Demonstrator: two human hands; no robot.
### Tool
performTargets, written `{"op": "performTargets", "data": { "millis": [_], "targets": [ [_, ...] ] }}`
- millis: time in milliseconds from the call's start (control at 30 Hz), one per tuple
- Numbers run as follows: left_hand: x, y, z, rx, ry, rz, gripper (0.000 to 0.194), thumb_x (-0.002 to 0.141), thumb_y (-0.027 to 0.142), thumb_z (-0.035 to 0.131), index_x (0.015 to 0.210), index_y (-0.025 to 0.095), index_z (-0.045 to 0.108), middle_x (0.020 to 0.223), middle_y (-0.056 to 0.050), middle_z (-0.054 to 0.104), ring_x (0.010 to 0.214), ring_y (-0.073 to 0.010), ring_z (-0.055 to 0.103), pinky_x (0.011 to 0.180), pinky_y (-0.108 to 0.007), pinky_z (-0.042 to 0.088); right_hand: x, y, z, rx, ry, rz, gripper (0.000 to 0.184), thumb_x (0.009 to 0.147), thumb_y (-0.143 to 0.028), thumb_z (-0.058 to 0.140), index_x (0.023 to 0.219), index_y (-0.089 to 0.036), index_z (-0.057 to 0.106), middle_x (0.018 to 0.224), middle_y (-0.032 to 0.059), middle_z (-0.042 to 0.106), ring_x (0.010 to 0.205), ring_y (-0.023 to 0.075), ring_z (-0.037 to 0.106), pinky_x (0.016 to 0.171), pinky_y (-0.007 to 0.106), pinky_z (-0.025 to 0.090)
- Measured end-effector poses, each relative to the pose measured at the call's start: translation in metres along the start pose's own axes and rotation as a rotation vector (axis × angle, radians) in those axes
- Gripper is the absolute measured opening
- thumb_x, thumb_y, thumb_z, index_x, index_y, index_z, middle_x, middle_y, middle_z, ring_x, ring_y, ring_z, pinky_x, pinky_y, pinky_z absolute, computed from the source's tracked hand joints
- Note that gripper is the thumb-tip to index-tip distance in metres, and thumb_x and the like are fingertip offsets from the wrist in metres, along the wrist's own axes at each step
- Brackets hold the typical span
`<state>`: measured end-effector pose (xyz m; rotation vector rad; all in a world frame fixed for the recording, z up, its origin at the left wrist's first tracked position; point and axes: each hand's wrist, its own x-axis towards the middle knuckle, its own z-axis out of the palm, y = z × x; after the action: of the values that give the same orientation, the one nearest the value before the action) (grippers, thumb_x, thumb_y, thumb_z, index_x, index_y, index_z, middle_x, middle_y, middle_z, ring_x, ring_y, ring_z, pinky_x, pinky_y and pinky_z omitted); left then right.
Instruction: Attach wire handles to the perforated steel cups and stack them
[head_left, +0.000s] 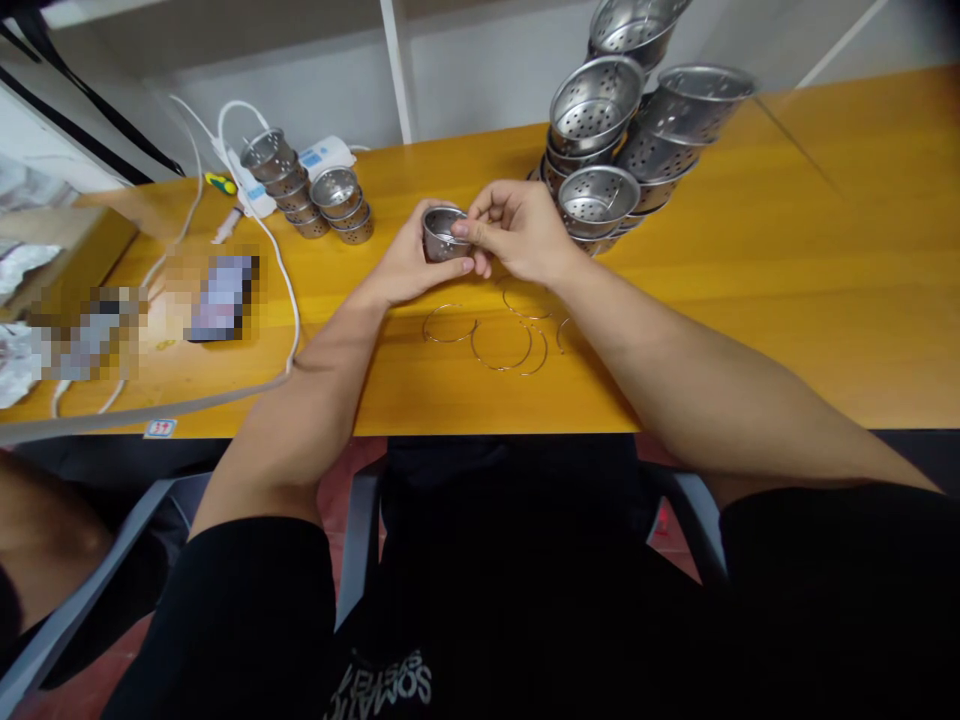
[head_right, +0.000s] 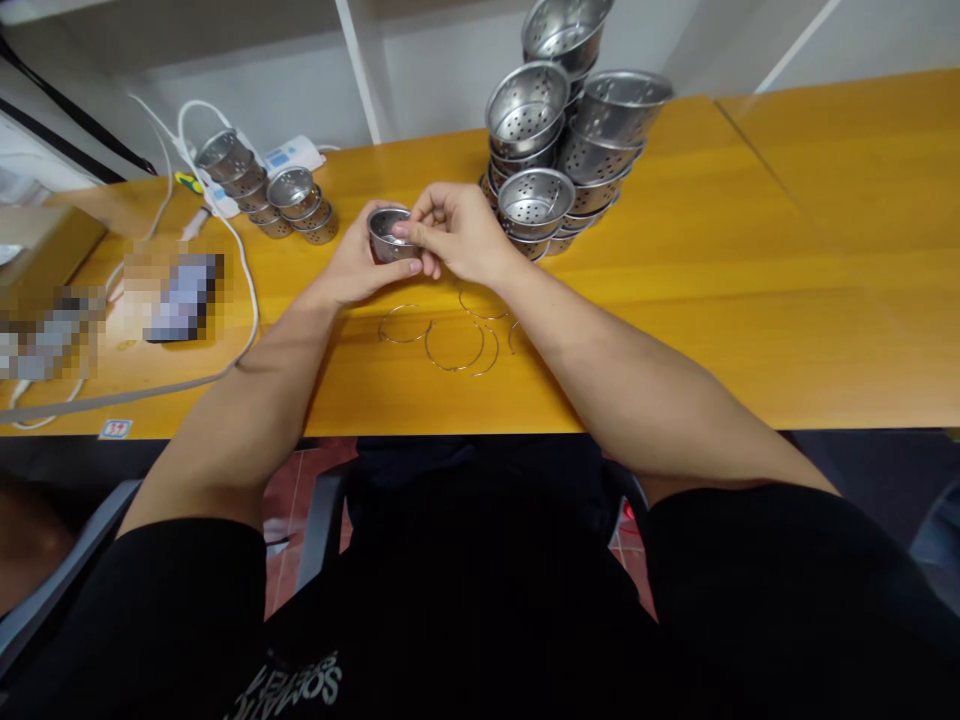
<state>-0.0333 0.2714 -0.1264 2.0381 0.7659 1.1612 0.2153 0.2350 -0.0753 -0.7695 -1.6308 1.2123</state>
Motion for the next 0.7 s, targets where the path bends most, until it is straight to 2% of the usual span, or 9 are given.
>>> {"op": "performTargets", "data": {
  "millis": [167,333,533,700],
  "targets": [
    [0.002,0.001,0.0,0.011,-0.005,-0.013,0.117,0.071,0.108,0.114,0.146,0.031,0.068,0.133,-0.013,0.086,0.128,-0.0394,0.088,0.117,-0.063,0.075,0.001,0.001,-0.001,0.007,-0.009,0.015,0.071,0.086,-0.08,0.124,0.102,-0.035,0.072,0.07,-0.0016,0.071,0.074,0.0336,0.082,0.072,0.057,0.08],
    [0.001,0.002,-0.003,0.01,-0.035,-0.026,0.118,0.075,0.107,0.112,0.151,0.029,0.066,0.135,-0.014,0.083,0.128,-0.0396,0.088,0.12,-0.064,0.074,0.0,-0.003,-0.001,-0.021,-0.035,0.011,0.073,0.084,-0.085,0.122,0.098,-0.036,0.071,0.067,-0.0035,0.071,0.066,0.0306,0.077,0.068,0.055,0.078],
    [-0.001,0.004,-0.003,-0.031,-0.039,-0.042,0.119,0.072,0.102,0.117,0.152,0.029,0.067,0.14,-0.015,0.086,0.13,-0.0384,0.088,0.122,-0.061,0.076,-0.002,-0.009,0.0,0.009,-0.003,0.051,0.068,0.082,-0.071,0.129,0.096,-0.035,0.072,0.065,-0.0036,0.068,0.064,0.0294,0.075,0.068,0.052,0.076],
    [-0.002,-0.006,-0.002,0.027,-0.025,-0.013,0.115,0.079,0.107,0.111,0.155,0.031,0.067,0.142,-0.013,0.082,0.135,-0.0387,0.086,0.122,-0.06,0.075,-0.001,-0.002,-0.002,-0.049,-0.029,0.002,0.072,0.083,-0.086,0.122,0.097,-0.035,0.072,0.07,-0.003,0.069,0.064,0.0274,0.072,0.064,0.049,0.073]
  ]
}}
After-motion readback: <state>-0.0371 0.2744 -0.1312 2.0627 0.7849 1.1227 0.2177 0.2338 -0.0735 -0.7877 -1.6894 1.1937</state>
